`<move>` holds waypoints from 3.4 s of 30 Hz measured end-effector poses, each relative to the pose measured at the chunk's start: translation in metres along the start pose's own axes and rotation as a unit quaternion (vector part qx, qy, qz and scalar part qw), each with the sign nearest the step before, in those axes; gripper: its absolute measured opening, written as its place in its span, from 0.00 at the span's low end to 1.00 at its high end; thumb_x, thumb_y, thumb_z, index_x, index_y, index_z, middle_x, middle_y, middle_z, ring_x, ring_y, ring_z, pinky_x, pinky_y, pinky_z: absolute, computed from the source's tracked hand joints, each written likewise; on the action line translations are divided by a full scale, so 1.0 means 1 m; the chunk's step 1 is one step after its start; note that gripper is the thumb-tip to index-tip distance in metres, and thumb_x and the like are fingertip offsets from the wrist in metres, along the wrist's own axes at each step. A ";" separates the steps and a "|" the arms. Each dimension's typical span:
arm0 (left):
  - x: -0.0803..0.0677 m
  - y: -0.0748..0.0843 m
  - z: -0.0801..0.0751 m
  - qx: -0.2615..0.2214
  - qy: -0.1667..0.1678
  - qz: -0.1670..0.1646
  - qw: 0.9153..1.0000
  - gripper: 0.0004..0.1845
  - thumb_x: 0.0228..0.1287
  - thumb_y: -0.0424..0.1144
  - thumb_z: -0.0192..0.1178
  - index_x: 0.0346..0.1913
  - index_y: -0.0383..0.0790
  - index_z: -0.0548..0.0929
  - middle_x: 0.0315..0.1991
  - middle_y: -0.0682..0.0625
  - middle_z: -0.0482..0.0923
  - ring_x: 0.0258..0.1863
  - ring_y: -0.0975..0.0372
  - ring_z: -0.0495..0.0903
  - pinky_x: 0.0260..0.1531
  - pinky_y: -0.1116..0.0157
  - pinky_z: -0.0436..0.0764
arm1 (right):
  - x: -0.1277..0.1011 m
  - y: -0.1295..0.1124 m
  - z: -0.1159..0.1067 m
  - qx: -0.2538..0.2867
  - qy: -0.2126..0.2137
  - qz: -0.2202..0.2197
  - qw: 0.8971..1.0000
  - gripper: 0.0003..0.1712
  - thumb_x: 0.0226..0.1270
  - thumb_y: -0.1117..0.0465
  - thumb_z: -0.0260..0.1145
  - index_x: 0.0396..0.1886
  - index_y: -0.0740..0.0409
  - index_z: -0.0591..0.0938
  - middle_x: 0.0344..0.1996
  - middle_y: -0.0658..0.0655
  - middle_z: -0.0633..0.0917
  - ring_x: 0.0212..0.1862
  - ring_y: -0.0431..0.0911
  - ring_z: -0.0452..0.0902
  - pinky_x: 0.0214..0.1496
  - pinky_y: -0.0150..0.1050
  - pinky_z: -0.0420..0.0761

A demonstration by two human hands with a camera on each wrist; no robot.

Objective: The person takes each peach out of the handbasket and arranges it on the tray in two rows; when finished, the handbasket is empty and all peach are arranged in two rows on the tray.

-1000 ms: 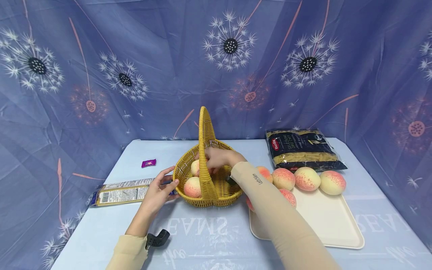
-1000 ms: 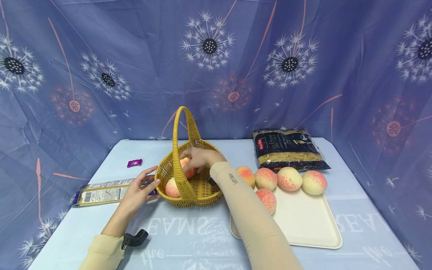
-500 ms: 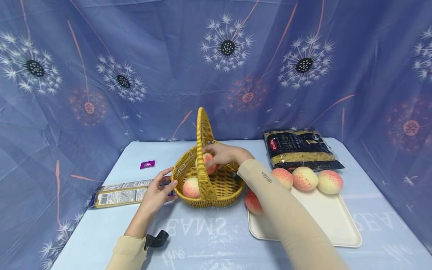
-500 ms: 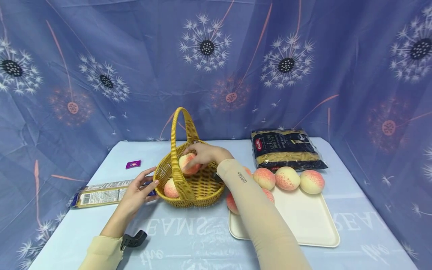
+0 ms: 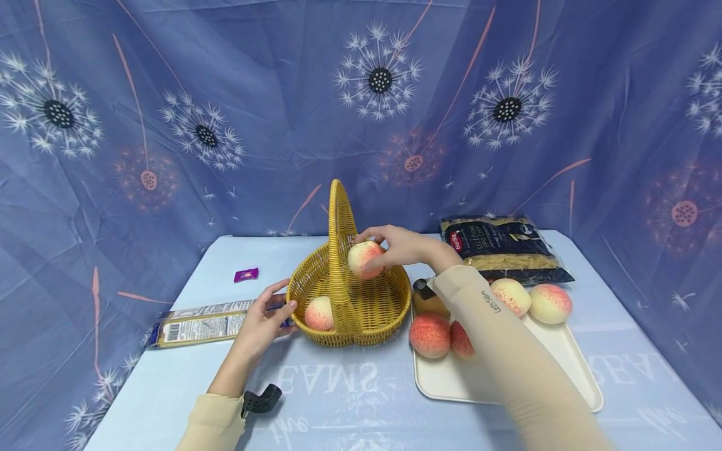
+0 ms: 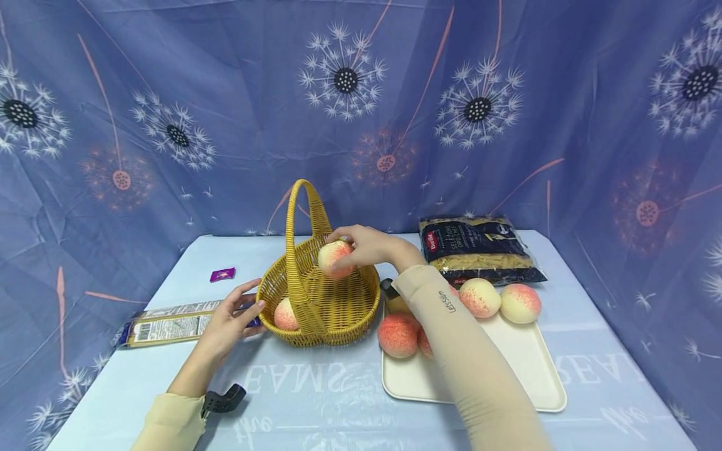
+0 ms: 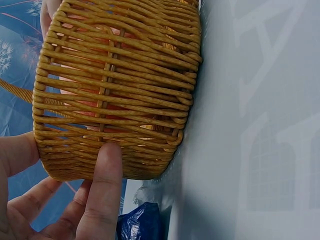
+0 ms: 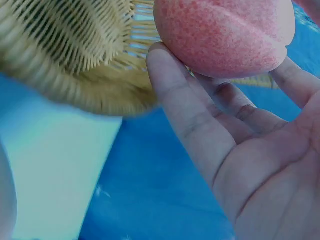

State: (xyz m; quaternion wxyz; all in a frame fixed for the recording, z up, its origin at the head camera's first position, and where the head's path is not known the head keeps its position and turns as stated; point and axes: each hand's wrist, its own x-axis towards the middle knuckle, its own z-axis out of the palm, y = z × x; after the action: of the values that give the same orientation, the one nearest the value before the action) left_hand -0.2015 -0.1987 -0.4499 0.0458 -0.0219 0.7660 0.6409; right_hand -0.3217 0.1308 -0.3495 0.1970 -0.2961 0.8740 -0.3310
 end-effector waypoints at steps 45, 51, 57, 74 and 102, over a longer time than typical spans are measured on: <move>0.001 0.000 -0.001 -0.006 -0.004 -0.003 1.000 0.31 0.82 0.36 0.60 0.83 0.48 0.65 0.71 0.33 0.68 0.56 0.53 0.82 0.49 0.58 0.96 | -0.215 0.063 -0.010 0.023 0.184 0.013 0.982 0.38 0.70 0.58 0.78 0.76 0.55 0.75 0.65 0.61 0.82 0.54 0.40 0.87 0.56 0.31 0.91; 0.002 -0.002 -0.001 -0.002 -0.006 0.001 1.000 0.31 0.82 0.36 0.60 0.83 0.48 0.65 0.71 0.33 0.69 0.55 0.55 0.82 0.47 0.61 0.96 | -0.233 0.079 0.002 0.017 0.198 0.040 0.979 0.39 0.69 0.56 0.79 0.76 0.56 0.75 0.70 0.63 0.80 0.52 0.34 0.86 0.55 0.29 0.90; 0.002 -0.001 -0.002 0.000 -0.003 0.002 1.000 0.31 0.83 0.37 0.60 0.82 0.49 0.66 0.70 0.34 0.69 0.54 0.57 0.83 0.47 0.61 0.96 | -0.243 0.093 0.012 0.033 0.192 0.070 0.978 0.39 0.69 0.54 0.80 0.76 0.52 0.75 0.69 0.63 0.79 0.50 0.35 0.87 0.52 0.29 0.90; 0.001 -0.001 -0.001 -0.007 -0.007 0.000 1.000 0.32 0.82 0.36 0.60 0.83 0.47 0.65 0.71 0.33 0.68 0.55 0.57 0.83 0.48 0.59 0.96 | -0.265 0.119 0.032 0.017 0.220 0.036 0.975 0.36 0.65 0.62 0.81 0.72 0.56 0.78 0.65 0.49 0.76 0.55 0.25 0.78 0.48 0.32 0.92; 0.001 -0.001 -0.002 -0.006 -0.010 0.001 1.000 0.31 0.83 0.36 0.59 0.83 0.49 0.65 0.71 0.33 0.68 0.54 0.56 0.82 0.47 0.61 0.96 | -0.264 0.143 0.049 0.024 0.193 0.068 0.979 0.35 0.69 0.57 0.79 0.73 0.55 0.79 0.66 0.48 0.82 0.59 0.22 0.73 0.51 0.31 0.89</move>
State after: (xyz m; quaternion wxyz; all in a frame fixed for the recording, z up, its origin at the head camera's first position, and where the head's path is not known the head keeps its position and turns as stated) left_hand -0.2022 -0.2009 -0.4504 0.0524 -0.0150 0.7618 0.6455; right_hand -0.1534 0.3661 -0.4439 0.0537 -0.1617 0.9056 -0.3884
